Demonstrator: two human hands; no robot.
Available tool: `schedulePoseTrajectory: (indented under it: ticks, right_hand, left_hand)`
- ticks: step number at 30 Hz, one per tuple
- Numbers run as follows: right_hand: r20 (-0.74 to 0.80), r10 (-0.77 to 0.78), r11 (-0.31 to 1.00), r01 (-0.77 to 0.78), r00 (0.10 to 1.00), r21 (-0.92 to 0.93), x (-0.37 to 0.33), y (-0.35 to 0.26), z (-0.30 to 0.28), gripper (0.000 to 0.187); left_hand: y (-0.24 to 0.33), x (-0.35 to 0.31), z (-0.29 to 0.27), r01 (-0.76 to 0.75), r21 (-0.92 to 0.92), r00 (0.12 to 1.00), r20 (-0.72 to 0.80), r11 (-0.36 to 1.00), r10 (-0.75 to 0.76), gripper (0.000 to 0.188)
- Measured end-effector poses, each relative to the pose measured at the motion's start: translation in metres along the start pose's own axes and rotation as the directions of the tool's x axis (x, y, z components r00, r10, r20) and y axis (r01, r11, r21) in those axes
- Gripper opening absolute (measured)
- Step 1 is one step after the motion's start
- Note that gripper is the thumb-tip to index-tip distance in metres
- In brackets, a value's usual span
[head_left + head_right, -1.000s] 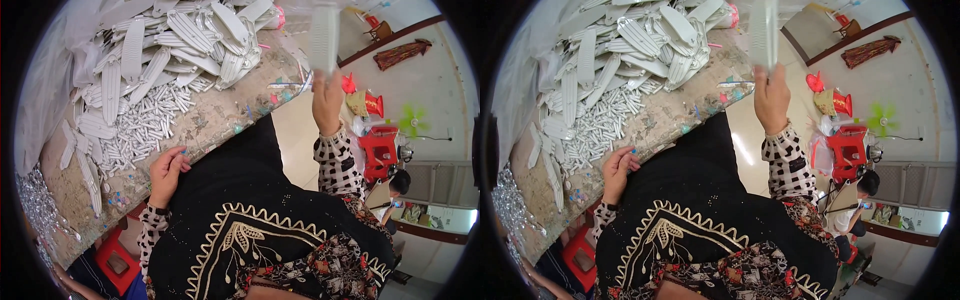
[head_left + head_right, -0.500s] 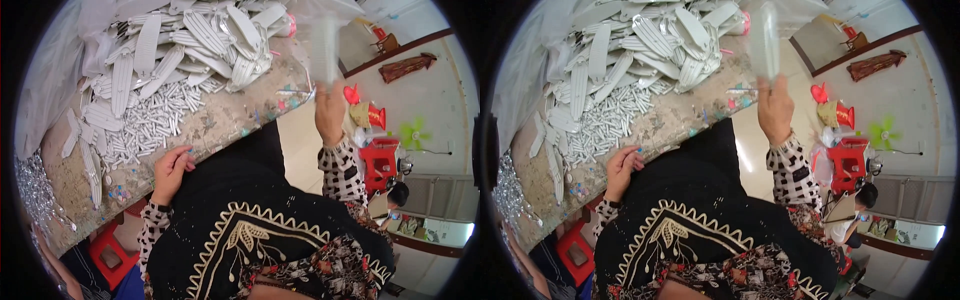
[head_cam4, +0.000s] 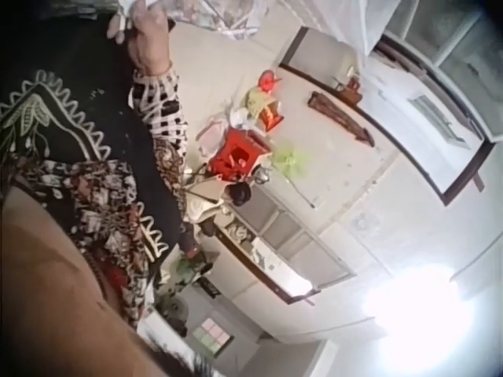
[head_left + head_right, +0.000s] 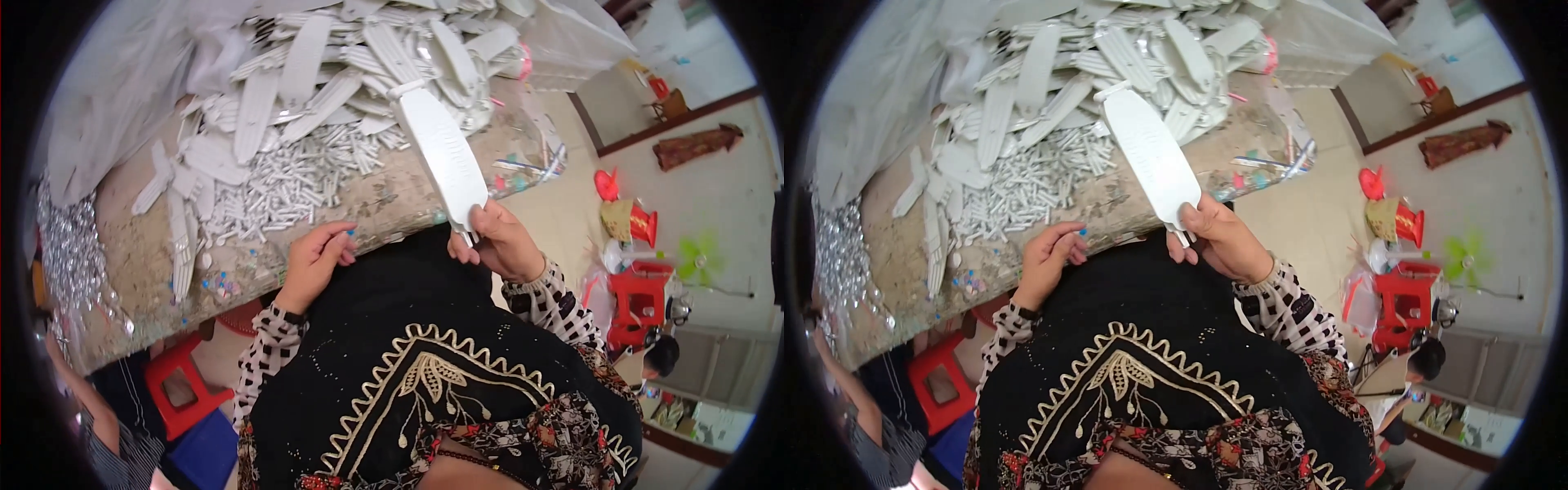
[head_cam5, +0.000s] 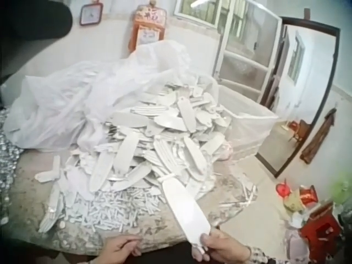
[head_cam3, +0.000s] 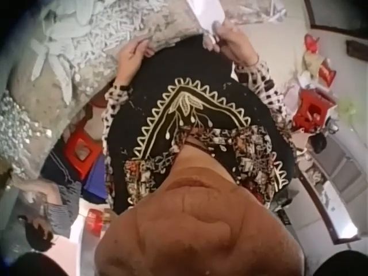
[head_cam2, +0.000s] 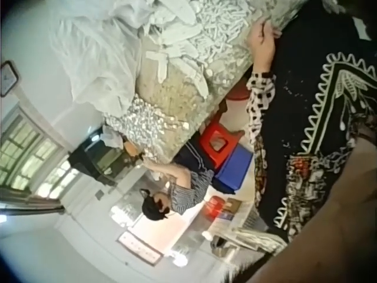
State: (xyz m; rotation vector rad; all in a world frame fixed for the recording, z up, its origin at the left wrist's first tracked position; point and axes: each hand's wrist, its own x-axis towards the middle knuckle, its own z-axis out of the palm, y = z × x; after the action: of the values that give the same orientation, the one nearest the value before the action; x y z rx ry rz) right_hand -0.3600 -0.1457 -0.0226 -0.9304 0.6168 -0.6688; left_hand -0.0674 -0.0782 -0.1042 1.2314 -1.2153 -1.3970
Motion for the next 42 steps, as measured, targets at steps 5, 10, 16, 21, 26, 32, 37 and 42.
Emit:
schedulePoseTrajectory:
  ticks: [5, 10, 16, 21, 26, 32, 37, 42]
  right_hand:
    - [0.258, 0.031, 0.986, -0.072, 0.966, 0.153, 0.016, 0.013, 0.004, 0.049]
    - [0.475, -0.027, 0.96, -0.11, 0.88, 0.258, 0.027, 0.012, 0.005, 0.047]
    - [0.448, 0.001, 0.961, -0.125, 0.894, 0.247, 0.026, 0.001, 0.003, 0.056]
    - [0.421, -0.017, 0.986, -0.056, 0.907, 0.16, 0.024, -0.01, 0.0, 0.056]
    - [0.274, 0.035, 0.992, 0.0, 0.961, -0.129, 0.02, -0.025, 0.006, 0.057]
    - [0.293, 0.029, 0.97, 0.043, 0.956, -0.238, 0.016, -0.035, 0.01, 0.048]
    - [0.145, -0.224, 0.806, 0.267, 0.964, -0.529, 0.012, -0.029, 0.023, 0.038]
    - [0.346, -0.449, 0.262, 0.491, 0.824, -0.831, 0.013, -0.04, 0.033, 0.027]
  left_hand:
    - [0.004, 0.001, 0.003, -0.012, -0.008, 1.0, -0.022, 1.0, 0.012, 0.029]
    - [0.007, 0.001, 0.002, -0.02, 0.029, 1.0, -0.008, 0.999, 0.02, 0.029]
    - [0.008, 0.001, 0.0, -0.024, 0.037, 1.0, -0.009, 0.999, 0.024, 0.028]
    - [0.009, 0.003, 0.0, -0.017, 0.033, 1.0, -0.005, 0.999, 0.017, 0.028]
    - [0.008, 0.001, 0.001, -0.011, 0.035, 1.0, -0.012, 0.999, 0.011, 0.028]
    - [0.009, 0.001, 0.001, -0.018, 0.024, 1.0, -0.011, 1.0, 0.018, 0.028]
    - [0.007, 0.001, 0.0, -0.03, 0.042, 1.0, 0.006, 0.999, 0.029, 0.028]
    - [0.009, -0.001, 0.0, -0.025, 0.037, 1.0, 0.003, 0.999, 0.025, 0.028]
